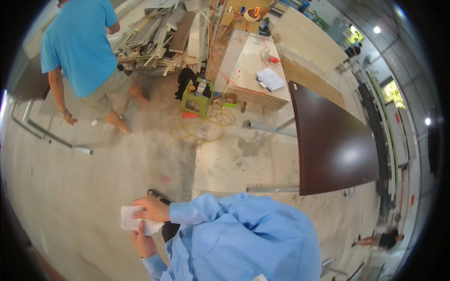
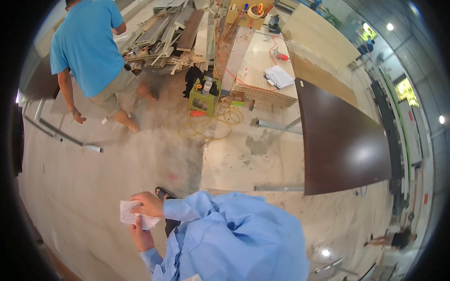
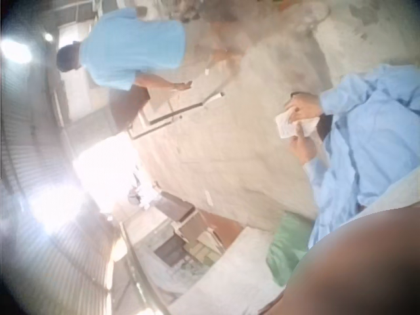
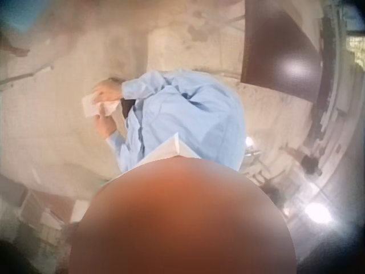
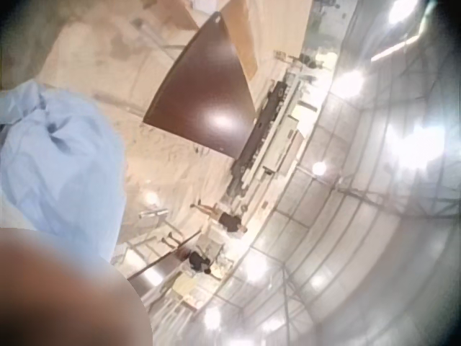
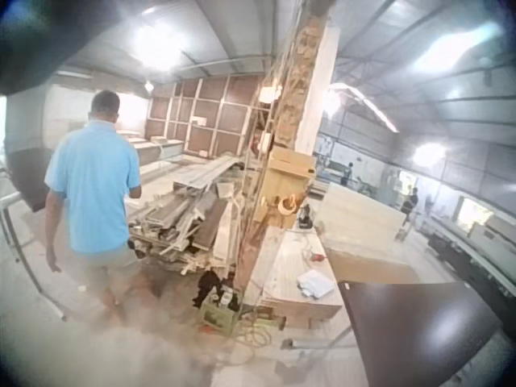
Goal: The person organizes papers on a table, then retrieves a roll of tape. They proceed to wrap a large, dark brown wooden tabletop with corrugated cardboard, smoothing the material over the surface.
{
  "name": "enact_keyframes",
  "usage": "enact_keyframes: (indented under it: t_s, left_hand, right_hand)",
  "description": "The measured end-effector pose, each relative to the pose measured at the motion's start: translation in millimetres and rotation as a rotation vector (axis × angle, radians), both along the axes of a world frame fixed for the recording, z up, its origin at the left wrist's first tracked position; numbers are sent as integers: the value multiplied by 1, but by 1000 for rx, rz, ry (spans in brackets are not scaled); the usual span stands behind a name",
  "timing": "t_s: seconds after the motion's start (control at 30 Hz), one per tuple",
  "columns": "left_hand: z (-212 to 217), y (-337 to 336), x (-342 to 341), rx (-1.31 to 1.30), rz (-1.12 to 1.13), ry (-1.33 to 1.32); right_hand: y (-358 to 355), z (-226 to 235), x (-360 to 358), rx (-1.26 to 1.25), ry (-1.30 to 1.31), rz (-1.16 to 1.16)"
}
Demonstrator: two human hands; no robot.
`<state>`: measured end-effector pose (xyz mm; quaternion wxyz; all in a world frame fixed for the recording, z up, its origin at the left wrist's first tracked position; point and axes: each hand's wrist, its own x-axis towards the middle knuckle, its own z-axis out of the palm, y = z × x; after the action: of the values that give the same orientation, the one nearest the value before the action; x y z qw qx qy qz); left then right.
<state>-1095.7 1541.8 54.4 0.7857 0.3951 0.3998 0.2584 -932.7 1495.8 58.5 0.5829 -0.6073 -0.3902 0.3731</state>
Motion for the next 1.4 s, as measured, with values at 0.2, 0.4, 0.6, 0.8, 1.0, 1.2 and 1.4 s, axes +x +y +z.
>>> enact_keyframes:
  t_s: [0.2,0.4,0.6,0.8,1.0,1.2,1.4]
  left_hand:
    - [-8,153,97,-98,-277,-9]
    - [7,255,199,-180,-464,29]
    - [4,324,304,-8,-469,43]
    - [17,371,376,44,-374,110]
    - [10,428,413,53,-353,77]
    - [-1,511,410,11,-137,87]
    - [-6,637,362,79,183,7]
  right_hand:
    - [111,-9,85,-88,266,-163]
    - [192,-7,150,-45,327,-455]
    - [265,-24,251,-37,328,-528]
    - [332,-25,326,11,174,-569]
    - [393,-33,353,45,309,-599]
    - [494,-37,345,115,604,-472]
    - [625,-30,321,-72,314,-254]
